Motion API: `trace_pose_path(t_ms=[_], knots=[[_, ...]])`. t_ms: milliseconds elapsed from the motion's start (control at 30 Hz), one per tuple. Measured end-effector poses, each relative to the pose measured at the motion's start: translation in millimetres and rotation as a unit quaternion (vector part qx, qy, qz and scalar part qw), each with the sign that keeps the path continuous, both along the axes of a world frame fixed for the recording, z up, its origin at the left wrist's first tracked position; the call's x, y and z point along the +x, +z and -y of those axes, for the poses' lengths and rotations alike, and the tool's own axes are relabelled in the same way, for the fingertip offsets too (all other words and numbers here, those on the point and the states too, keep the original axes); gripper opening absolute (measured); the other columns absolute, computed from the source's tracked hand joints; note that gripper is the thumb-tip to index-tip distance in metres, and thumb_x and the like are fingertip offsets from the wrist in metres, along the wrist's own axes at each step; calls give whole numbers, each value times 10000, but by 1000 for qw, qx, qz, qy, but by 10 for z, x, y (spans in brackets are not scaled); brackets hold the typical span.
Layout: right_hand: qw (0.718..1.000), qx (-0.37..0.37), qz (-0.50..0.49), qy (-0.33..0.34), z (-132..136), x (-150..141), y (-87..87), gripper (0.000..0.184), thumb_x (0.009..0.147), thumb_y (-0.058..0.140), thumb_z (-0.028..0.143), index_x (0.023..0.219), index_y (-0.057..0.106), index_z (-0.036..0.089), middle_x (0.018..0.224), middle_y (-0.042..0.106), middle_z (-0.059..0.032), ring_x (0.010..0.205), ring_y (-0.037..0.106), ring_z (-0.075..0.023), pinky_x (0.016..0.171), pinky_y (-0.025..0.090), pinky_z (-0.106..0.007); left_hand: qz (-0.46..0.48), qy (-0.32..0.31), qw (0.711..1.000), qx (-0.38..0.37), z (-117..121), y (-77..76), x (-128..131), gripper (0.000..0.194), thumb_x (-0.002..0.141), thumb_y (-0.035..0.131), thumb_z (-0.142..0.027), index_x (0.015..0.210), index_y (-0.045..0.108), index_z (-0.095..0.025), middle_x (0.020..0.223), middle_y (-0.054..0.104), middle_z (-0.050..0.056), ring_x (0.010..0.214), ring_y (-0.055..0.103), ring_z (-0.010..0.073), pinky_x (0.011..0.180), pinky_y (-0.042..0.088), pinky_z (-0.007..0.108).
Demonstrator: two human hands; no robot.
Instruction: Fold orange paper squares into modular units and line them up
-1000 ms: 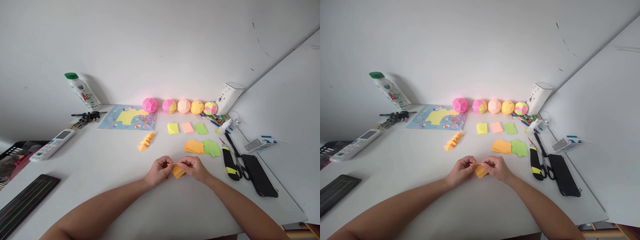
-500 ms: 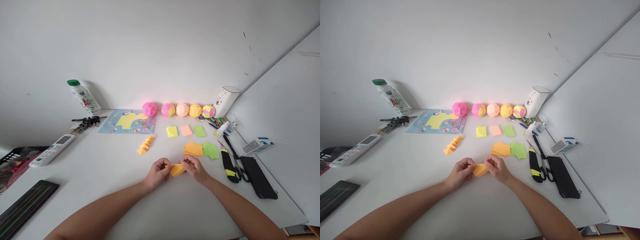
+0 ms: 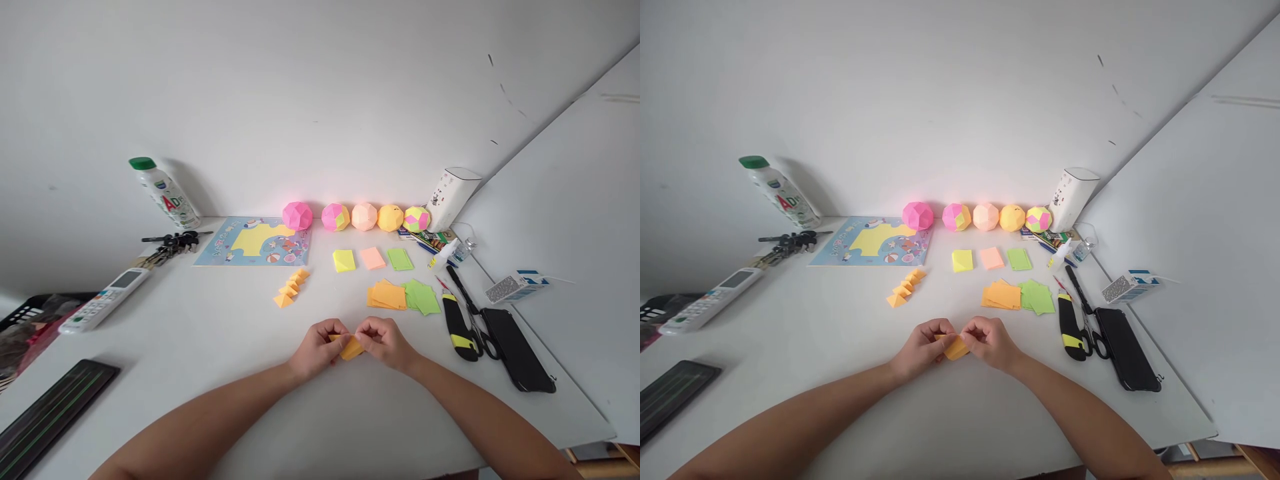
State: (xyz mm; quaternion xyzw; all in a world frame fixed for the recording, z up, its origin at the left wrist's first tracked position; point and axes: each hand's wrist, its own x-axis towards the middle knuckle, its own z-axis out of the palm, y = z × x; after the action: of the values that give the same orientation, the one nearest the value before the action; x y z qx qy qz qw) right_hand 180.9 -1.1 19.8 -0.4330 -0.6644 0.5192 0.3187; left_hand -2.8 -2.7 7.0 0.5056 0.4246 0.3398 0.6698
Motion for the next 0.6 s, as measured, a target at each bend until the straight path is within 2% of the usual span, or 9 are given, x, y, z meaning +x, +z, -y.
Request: trace_pose_path(t_ms=[100,233,400,533,600], knots=[[1000,-1,-14,-10,-8,17,12,147,795,533,287,702,537,174,643,522,10,568,499,-119,524,424,-234,33,15,999,-2,-5,-16,0,258,734,598,-392,668,507,-160,547,462,-53,424,392,53,423,365,192],[999,10,-4,-37,-38,39,34,153,779,534,275,663,511,179,601,476,22,539,438,-107,505,380,-226,59,38,997,-6,-20,-26,5,277,726,608,-413,660,495,-168,454,418,-72,394,365,59,413,361,196],[999,1,-29,-23,-54,45,41,186,791,511,344,708,522,179,615,469,18,525,413,-107,481,361,-224,59,54,997,-20,-30,-8,6,315,713,618,-450,657,489,-167,404,411,-78,363,353,56,400,337,192],[1000,-1,-23,-12,-35,19,4,163,799,518,341,811,541,180,650,513,12,545,448,-112,501,381,-224,49,39,998,-15,-21,27,16,326,702,624,-462,664,489,-168,424,413,-80,376,355,56,404,338,191],[1000,14,-3,-6,-15,-5,-18,131,791,532,309,795,545,178,665,530,6,557,462,-113,510,387,-224,31,21,999,-6,-11,40,26,329,698,628,-462,663,492,-165,459,432,-72,390,358,53,405,333,189]])
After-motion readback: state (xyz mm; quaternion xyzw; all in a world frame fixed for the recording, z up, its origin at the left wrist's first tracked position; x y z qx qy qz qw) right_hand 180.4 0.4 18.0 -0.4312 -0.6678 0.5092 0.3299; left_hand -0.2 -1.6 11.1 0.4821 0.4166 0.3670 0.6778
